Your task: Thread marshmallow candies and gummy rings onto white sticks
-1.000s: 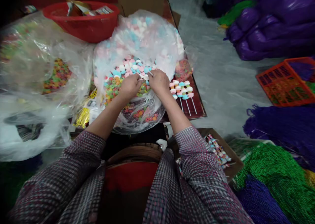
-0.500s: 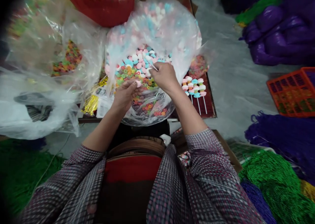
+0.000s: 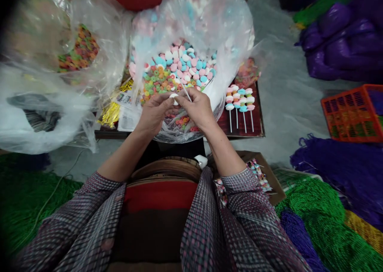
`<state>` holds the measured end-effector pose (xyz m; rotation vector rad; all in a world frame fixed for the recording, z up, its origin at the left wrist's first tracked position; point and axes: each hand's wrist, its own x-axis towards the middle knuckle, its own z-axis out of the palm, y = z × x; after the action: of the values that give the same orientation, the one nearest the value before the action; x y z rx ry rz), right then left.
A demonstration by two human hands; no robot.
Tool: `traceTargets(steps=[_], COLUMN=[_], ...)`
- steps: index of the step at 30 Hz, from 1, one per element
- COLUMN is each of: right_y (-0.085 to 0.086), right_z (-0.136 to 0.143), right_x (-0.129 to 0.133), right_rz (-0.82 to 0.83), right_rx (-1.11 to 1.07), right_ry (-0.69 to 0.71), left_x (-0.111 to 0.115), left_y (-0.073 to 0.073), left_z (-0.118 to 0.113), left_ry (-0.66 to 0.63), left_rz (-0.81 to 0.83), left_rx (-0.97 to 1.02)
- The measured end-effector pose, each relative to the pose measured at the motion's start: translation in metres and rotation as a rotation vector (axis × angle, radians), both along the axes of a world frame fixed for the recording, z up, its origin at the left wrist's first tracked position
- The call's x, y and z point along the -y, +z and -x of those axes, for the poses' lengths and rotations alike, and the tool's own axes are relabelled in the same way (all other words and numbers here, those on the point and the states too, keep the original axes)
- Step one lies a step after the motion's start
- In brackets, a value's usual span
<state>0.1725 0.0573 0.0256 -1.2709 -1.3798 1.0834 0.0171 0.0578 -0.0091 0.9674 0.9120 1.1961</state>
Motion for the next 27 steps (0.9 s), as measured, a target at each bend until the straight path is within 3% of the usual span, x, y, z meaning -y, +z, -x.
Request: traceTargets(steps=[7,13,19,27], right_y=[0.014,0.003,-0.003,-0.001], right_z=[-0.005,0.002,0.007,0.007], right_x=[0.035,0.063,0.065,0.066], right_rz=[0.042,-0.029,-0.037,-0.052], right_rx=[-0.051,0.211,0.327,0.402], right_ry=[-0.057,0.057,0.031,0.017], left_x=[-0.001,-0.001,0.0,0.002], left_y=[0.003,0.002,-0.005,-0.002], left_z=[0.0,0.003,0.005,0.004], left_ry=[0.061,0.075,0.059,0.155], left_rz=[0.123,0.08,0.071,-0.008], left_rx=[0.01,-0.003,0.007,-0.135])
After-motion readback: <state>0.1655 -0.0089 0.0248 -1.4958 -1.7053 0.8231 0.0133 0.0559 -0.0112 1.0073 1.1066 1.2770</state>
